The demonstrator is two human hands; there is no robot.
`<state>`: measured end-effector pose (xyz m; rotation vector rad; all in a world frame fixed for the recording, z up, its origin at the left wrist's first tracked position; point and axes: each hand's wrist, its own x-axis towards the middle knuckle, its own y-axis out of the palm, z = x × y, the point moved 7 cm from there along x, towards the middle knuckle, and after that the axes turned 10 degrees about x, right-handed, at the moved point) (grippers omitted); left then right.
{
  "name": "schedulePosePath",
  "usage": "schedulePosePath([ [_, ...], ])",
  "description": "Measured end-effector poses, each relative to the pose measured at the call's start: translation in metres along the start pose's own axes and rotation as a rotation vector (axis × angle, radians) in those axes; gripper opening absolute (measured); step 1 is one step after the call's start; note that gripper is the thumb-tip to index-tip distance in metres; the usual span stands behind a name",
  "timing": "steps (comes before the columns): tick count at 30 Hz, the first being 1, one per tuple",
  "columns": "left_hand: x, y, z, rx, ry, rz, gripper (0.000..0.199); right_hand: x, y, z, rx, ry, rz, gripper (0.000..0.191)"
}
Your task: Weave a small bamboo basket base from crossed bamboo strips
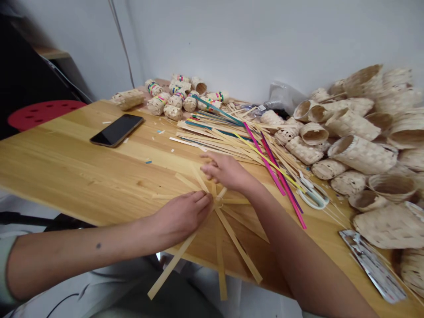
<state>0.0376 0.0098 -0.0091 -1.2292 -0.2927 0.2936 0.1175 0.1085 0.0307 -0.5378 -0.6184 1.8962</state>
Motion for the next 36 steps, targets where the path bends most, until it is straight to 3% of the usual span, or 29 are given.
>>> schedulePosePath([
  [3, 0.001, 0.001, 0.001, -0.012, -0.015, 0.013, 0.024, 0.013, 0.004, -0.002, -0.102, 0.194, -0.026, 0.033],
  [7, 0.002, 0.005, 0.001, -0.039, -0.040, 0.025, 0.027, 0.029, 0.016, 0.016, -0.427, 0.210, -0.037, 0.007],
  [10, 0.002, 0.006, 0.001, -0.047, -0.054, 0.017, 0.030, 0.036, 0.022, 0.024, -0.485, 0.221, -0.054, 0.007],
  [17, 0.000, 0.005, -0.003, -0.001, 0.018, 0.022, 0.028, 0.029, 0.015, 0.005, -0.344, 0.219, 0.069, 0.021],
  [23, 0.000, 0.002, 0.000, -0.014, 0.013, -0.012, 0.032, -0.008, 0.004, -0.006, 0.264, 0.208, 0.176, 0.015],
  [27, 0.001, 0.005, 0.002, -0.085, -0.016, -0.014, 0.030, -0.020, 0.005, -0.009, 0.401, 0.138, 0.185, 0.010],
  [32, 0.000, 0.013, -0.001, 0.008, -0.017, -0.051, 0.039, -0.011, 0.015, -0.016, 0.252, 0.171, 0.234, 0.013],
  [36, -0.002, 0.009, -0.003, 0.080, 0.016, -0.062, 0.038, 0.000, 0.020, -0.010, -0.011, 0.057, 0.353, 0.027],
])
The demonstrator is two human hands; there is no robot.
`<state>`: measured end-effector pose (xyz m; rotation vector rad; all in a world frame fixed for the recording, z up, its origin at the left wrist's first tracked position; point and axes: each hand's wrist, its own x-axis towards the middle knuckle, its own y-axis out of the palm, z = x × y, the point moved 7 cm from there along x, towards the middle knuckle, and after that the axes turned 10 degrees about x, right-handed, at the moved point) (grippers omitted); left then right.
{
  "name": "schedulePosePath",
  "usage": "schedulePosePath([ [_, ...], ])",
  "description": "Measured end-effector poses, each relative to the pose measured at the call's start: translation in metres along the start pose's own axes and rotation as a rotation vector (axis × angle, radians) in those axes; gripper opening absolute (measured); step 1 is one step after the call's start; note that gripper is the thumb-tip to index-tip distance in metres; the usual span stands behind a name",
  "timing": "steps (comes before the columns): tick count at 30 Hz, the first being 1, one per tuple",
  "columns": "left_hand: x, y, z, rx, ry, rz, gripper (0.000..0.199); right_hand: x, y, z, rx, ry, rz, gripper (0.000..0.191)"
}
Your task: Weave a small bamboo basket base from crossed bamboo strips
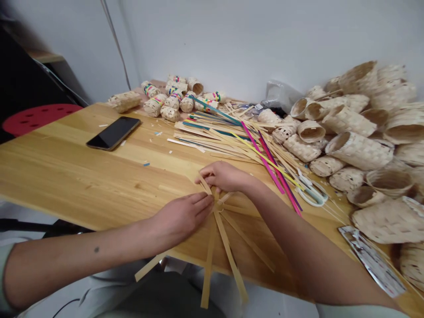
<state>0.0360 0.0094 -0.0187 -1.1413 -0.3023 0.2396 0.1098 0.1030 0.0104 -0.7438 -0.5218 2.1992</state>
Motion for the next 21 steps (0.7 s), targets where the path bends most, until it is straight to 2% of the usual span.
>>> schedulePosePath([
  [2, 0.000, -0.003, 0.000, -0.006, 0.017, 0.023, 0.035, 0.002, -0.002, 0.008, -0.170, -0.121, 0.015, 0.030],
  [5, 0.002, -0.004, 0.002, -0.076, 0.012, 0.059, 0.032, -0.001, -0.004, 0.019, -0.407, -0.273, -0.014, 0.015],
  [7, 0.003, -0.003, 0.005, -0.167, -0.026, 0.071, 0.030, -0.004, -0.004, 0.021, -0.488, -0.303, -0.024, 0.010],
  [9, 0.004, 0.000, 0.011, -0.290, -0.110, 0.091, 0.028, -0.008, -0.003, 0.023, -0.529, -0.303, -0.031, 0.016],
  [13, 0.003, 0.003, 0.019, -0.475, -0.234, 0.135, 0.026, -0.019, -0.003, 0.019, -0.521, -0.203, -0.137, 0.018],
  [18, 0.003, -0.004, 0.020, -0.504, -0.248, 0.196, 0.026, -0.038, -0.002, 0.006, -0.442, 0.040, -0.350, 0.015],
  [21, 0.003, -0.005, 0.020, -0.517, -0.260, 0.209, 0.026, -0.051, 0.004, -0.001, -0.369, 0.126, -0.471, 0.013],
])
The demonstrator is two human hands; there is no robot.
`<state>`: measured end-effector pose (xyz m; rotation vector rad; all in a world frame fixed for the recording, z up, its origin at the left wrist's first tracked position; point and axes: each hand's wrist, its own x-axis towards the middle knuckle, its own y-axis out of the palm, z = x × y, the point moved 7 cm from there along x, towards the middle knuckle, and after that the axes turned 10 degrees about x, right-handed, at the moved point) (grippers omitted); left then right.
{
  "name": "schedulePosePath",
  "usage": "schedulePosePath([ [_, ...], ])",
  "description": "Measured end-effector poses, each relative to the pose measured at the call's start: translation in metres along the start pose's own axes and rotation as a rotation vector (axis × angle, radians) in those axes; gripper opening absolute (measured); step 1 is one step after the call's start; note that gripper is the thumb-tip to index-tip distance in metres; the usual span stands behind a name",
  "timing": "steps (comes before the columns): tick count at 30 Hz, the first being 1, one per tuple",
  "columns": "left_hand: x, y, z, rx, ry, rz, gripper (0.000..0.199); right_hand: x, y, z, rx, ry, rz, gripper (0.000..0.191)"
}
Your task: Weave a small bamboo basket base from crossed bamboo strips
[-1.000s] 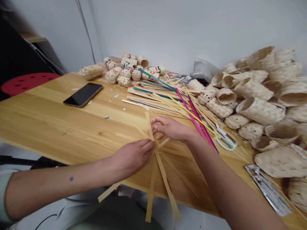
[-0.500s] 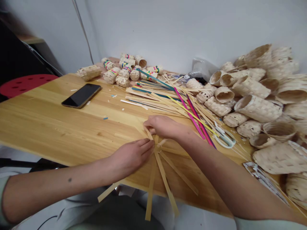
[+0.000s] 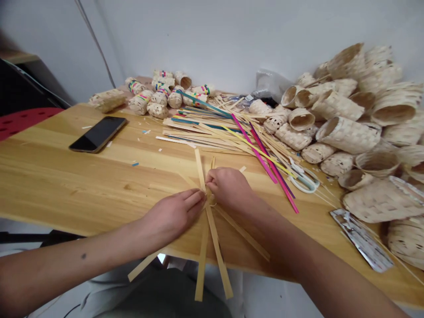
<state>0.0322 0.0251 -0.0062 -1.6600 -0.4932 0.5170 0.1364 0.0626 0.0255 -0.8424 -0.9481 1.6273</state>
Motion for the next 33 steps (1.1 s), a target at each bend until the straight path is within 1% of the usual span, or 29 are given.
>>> schedulePosePath([
  [2, 0.000, 0.001, 0.000, -0.012, -0.004, -0.023, 0.028, -0.011, 0.001, -0.001, -0.027, 0.019, -0.071, 0.013],
  [4, -0.001, 0.002, 0.000, 0.008, 0.017, -0.048, 0.029, -0.023, 0.004, 0.001, -0.111, -0.003, -0.116, 0.014],
  [7, -0.002, 0.005, -0.003, 0.071, 0.062, -0.050, 0.029, -0.039, 0.008, 0.002, -0.201, -0.039, -0.142, 0.015],
  [10, -0.002, 0.003, -0.005, 0.118, 0.092, -0.040, 0.028, -0.047, 0.009, -0.001, -0.196, -0.059, -0.169, 0.017],
  [13, -0.003, 0.000, -0.010, 0.207, 0.151, -0.018, 0.028, -0.048, 0.010, -0.005, -0.113, -0.094, -0.172, 0.017],
  [15, -0.005, -0.003, -0.012, 0.270, 0.188, -0.037, 0.030, -0.048, 0.011, -0.006, -0.025, -0.138, -0.170, 0.018],
  [17, -0.008, -0.008, -0.014, 0.338, 0.227, -0.095, 0.034, -0.048, 0.012, -0.009, 0.063, -0.163, -0.162, 0.020],
  [20, -0.014, -0.014, -0.017, 0.401, 0.270, -0.182, 0.034, -0.047, 0.012, -0.014, 0.156, -0.146, -0.131, 0.020],
  [23, -0.017, -0.020, -0.017, 0.391, 0.269, -0.274, 0.033, -0.046, 0.011, -0.017, 0.216, -0.135, -0.102, 0.020],
  [25, -0.017, -0.022, -0.018, 0.394, 0.262, -0.309, 0.034, -0.045, 0.010, -0.018, 0.254, -0.118, -0.083, 0.019],
  [27, -0.015, -0.021, -0.019, 0.405, 0.260, -0.291, 0.035, -0.044, 0.009, -0.019, 0.290, -0.085, -0.061, 0.016],
  [30, -0.012, -0.020, -0.018, 0.406, 0.242, -0.224, 0.037, -0.043, 0.007, -0.019, 0.313, -0.038, -0.039, 0.013],
  [33, -0.010, -0.020, -0.017, 0.362, 0.212, -0.197, 0.036, -0.042, 0.005, -0.017, 0.306, -0.022, -0.032, 0.014],
])
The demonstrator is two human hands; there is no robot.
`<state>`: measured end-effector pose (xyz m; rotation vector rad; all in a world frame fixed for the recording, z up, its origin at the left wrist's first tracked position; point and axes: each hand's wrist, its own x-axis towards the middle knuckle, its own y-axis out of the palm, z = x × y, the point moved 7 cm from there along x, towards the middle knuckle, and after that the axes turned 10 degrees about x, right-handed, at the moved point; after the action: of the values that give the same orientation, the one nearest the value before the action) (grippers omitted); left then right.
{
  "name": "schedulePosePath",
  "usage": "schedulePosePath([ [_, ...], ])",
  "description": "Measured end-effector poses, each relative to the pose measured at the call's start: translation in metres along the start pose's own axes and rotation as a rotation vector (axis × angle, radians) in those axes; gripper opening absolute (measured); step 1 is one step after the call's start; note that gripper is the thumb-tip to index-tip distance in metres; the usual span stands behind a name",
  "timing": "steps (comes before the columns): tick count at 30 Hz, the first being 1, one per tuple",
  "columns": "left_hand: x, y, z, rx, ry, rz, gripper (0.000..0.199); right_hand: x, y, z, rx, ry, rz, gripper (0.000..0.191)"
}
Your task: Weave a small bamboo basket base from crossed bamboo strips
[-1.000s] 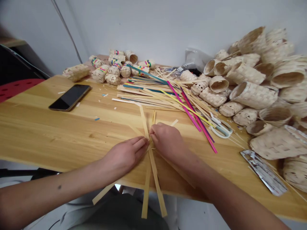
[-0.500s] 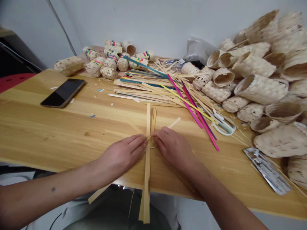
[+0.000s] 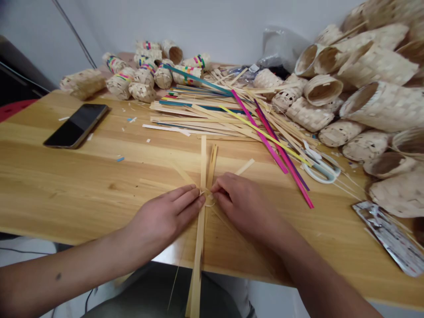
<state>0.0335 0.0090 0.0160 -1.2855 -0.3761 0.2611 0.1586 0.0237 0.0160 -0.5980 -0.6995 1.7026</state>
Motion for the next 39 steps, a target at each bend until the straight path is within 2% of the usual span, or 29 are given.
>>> schedulePosePath([
  [7, -0.011, 0.010, 0.005, -0.188, -0.058, -0.003, 0.034, -0.001, -0.003, -0.004, 0.022, 0.046, 0.033, 0.014],
  [11, -0.015, 0.018, 0.006, -0.229, -0.085, 0.011, 0.036, -0.002, -0.003, -0.005, 0.000, 0.032, 0.088, 0.015],
  [14, -0.013, 0.020, 0.004, -0.238, -0.072, 0.000, 0.035, -0.004, -0.002, -0.004, -0.051, 0.039, 0.081, 0.016],
  [19, -0.005, 0.011, 0.006, -0.190, -0.012, -0.012, 0.028, -0.007, -0.001, 0.003, -0.084, 0.031, -0.006, 0.011],
  [22, -0.001, 0.002, 0.011, -0.183, 0.036, 0.008, 0.026, -0.005, 0.001, 0.005, -0.095, 0.021, -0.031, 0.016],
  [25, 0.003, -0.003, 0.020, -0.252, 0.018, 0.001, 0.023, -0.002, 0.003, 0.001, -0.061, 0.032, -0.043, 0.013],
  [29, 0.008, -0.002, 0.033, -0.320, -0.043, 0.005, 0.019, 0.001, 0.004, -0.008, -0.005, 0.071, -0.053, 0.012],
  [31, 0.010, 0.001, 0.037, -0.331, -0.052, 0.030, 0.019, 0.001, 0.004, -0.011, 0.013, 0.059, -0.064, 0.012],
  [35, 0.015, 0.009, 0.042, -0.447, -0.037, 0.140, 0.031, 0.002, 0.004, -0.012, 0.043, 0.047, -0.068, 0.011],
  [39, 0.022, 0.011, 0.048, -0.533, -0.017, 0.149, 0.029, 0.001, 0.004, -0.010, 0.017, 0.053, -0.054, 0.009],
])
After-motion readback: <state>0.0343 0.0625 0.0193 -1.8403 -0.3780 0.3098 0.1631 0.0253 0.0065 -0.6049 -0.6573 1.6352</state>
